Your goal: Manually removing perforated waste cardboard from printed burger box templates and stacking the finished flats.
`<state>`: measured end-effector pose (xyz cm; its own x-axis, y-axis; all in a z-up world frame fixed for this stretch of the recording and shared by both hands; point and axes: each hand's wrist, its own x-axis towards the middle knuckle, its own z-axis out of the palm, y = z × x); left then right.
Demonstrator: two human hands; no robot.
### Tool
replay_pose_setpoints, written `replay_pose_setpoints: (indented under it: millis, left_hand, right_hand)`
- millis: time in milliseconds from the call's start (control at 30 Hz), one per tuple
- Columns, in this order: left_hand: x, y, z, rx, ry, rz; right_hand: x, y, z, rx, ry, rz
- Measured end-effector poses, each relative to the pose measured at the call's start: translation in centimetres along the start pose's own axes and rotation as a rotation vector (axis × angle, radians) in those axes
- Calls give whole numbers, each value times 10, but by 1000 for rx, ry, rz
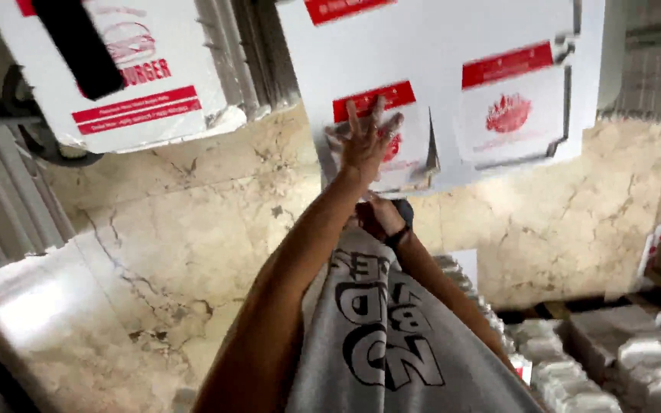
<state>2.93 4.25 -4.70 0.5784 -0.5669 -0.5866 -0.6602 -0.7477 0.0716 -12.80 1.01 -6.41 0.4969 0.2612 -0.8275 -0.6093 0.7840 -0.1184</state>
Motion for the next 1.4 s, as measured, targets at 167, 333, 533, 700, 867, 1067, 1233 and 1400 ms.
replay_pose_setpoints:
  millis: [167, 333, 533, 700, 867, 1067, 1233, 1400]
  left_hand:
    - [-67, -37, -66, -532, 220, -76]
    - [-125, -71, 4, -1598, 257, -671]
    - [-131, -70, 26, -2126, 104, -852]
    - [-111, -60, 73, -2129, 179, -594]
    - [-103, -39, 81, -1498, 99, -853]
    - [-108, -30, 2, -2452, 298, -920]
    - [-113, -34, 5, -2413, 238, -886]
    - [-90, -65, 5, -2505, -25, -798]
  right_hand:
    - [-15, -13, 9, -120, -97, 34]
    - [-28, -20, 11, 234, -81, 322]
    - [-56, -37, 5, 121, -38, 703]
    - [-48, -109, 49, -1269, -185, 378]
    - [14, -157, 41, -1473, -192, 99]
    - [15, -191, 115, -1794, -14, 140]
    - [15, -193, 112, -1838, -43, 154]
    - [3, -193, 120, -1796, -1, 165]
